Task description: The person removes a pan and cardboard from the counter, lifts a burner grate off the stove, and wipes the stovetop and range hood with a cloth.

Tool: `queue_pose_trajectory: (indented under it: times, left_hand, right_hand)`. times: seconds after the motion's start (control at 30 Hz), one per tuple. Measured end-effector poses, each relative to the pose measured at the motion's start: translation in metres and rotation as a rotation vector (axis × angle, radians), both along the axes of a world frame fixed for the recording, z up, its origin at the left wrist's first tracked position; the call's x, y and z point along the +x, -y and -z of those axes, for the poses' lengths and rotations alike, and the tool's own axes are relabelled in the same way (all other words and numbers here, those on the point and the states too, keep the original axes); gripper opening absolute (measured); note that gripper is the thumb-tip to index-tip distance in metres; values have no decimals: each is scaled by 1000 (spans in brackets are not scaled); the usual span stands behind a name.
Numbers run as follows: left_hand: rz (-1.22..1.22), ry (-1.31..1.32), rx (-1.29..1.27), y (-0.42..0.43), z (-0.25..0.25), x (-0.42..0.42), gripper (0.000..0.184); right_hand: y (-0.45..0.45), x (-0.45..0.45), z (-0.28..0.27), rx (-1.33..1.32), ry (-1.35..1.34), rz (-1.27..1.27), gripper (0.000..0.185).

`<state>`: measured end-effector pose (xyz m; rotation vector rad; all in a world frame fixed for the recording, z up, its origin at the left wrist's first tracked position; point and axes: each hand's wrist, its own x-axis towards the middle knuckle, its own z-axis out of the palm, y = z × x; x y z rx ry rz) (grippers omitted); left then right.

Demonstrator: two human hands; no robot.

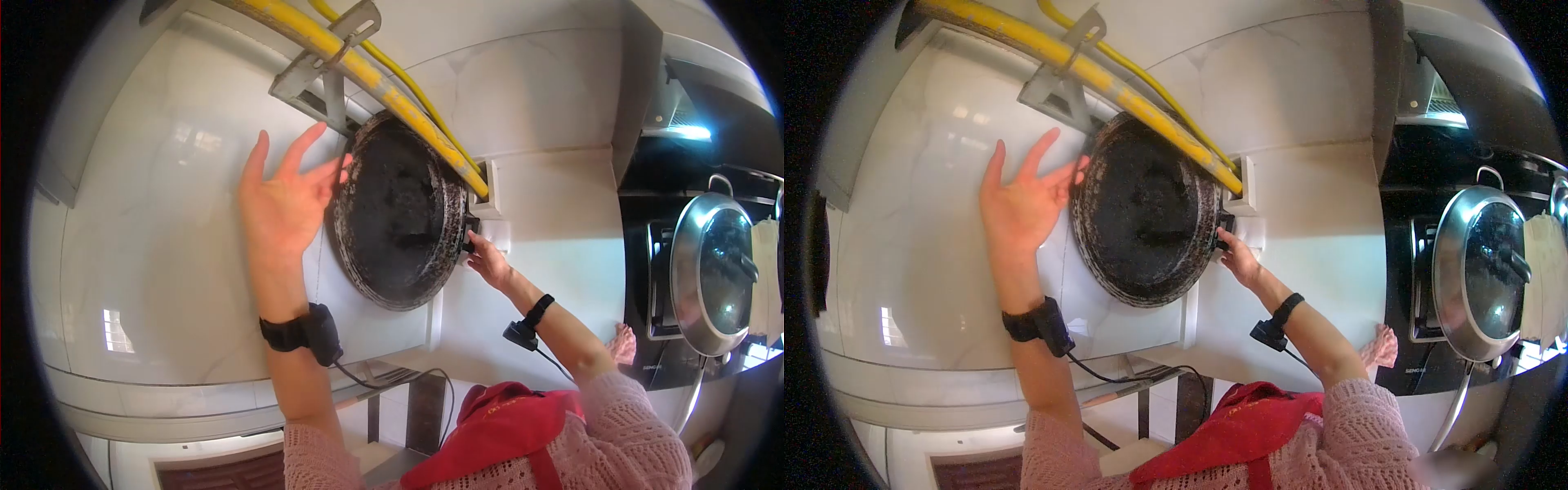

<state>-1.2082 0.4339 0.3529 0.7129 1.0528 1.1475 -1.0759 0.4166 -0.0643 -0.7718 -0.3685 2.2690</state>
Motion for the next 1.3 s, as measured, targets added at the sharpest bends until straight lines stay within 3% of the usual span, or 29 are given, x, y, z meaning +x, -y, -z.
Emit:
queue_pose_trajectory:
  times: [0.1, 0.3, 0.4, 0.5, 0.6, 0.7, 0.8, 0.9, 1.07, 1.17, 1.2, 1.3]
  left_hand:
    - [0, -20, -1, -1, 0, -2, 78]
    - [-35, 46, -38, -3, 4, -8, 77]
    - [-47, 54, -44, -4, 5, -14, 75]
    - [-10, 63, -37, -6, 8, -21, 73]
    - [-59, 37, -7, -8, 11, -15, 68]
    - [-26, -109, 1, -15, 19, -30, 62]
    - [-122, -458, 233, -15, 50, -50, 52]
    - [-281, -825, 421, 26, 54, -14, 47]
    - [-612, -1515, 748, 117, 114, 3, 40]
    - [-599, -1456, 434, 169, 172, 3, 30]
    - [-590, -1389, 354, 181, 189, 10, 28]
    - [-447, -1533, 219, 201, 232, 3, 20]
  right_hand:
    - [2, -3, 2, 21, 83, -9, 71]
    - [6, 4, 9, 59, 102, -3, 79]
    - [11, 23, -21, 269, 124, -18, 79]
    - [11, 33, -11, 675, 989, -107, 64]
    - [22, 34, 6, 925, 1489, -33, 57]
    - [24, 40, 11, 954, 1422, -102, 60]
    - [25, 41, 14, 1033, 1456, -162, 64]
    - [32, 42, 7, 1071, 1515, -196, 67]
    - [32, 44, 2, 1145, 1528, -181, 70]
    - [21, 43, 21, 1062, 1436, 15, 68]
    - [22, 43, 15, 1081, 1476, -52, 67]
    - [15, 39, 1, 1140, 1640, -197, 65]
